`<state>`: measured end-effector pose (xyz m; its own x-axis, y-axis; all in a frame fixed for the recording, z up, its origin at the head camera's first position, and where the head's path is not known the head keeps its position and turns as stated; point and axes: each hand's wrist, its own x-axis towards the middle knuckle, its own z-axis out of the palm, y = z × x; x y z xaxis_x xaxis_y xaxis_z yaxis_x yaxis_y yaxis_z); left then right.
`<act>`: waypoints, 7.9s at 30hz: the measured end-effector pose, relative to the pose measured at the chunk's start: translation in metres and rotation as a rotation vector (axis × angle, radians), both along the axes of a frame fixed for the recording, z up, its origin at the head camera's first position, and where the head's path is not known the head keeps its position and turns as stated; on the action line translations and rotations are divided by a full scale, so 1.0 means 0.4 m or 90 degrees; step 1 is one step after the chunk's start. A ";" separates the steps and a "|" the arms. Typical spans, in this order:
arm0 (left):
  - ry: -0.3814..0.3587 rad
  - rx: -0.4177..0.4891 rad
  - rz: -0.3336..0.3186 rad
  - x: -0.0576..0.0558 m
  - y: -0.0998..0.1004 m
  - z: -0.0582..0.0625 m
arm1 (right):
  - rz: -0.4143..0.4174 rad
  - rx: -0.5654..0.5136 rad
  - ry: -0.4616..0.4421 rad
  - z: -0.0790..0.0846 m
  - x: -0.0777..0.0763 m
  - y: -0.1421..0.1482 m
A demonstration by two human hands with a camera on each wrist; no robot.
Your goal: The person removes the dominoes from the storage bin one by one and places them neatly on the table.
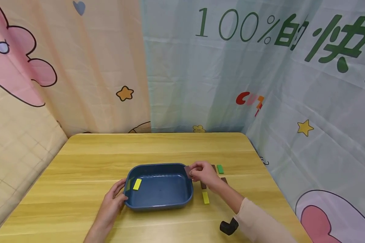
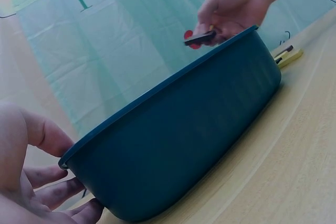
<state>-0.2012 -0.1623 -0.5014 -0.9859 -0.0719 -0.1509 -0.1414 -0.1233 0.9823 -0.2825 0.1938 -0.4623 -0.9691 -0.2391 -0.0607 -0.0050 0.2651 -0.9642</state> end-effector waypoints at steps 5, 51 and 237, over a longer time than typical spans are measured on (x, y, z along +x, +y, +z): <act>0.011 0.007 -0.002 -0.005 0.000 -0.001 | -0.055 -0.044 -0.020 -0.031 0.035 0.042; -0.022 -0.014 -0.029 -0.014 -0.012 -0.003 | -0.147 0.239 -0.091 -0.111 0.158 0.195; 0.025 -0.005 0.020 0.003 -0.004 -0.008 | 0.489 0.390 0.308 0.063 -0.118 -0.317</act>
<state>-0.1998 -0.1641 -0.5047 -0.9883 -0.1038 -0.1119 -0.0994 -0.1189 0.9879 -0.3296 0.0669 -0.4370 -0.5286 -0.8484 -0.0288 -0.7159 0.4638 -0.5218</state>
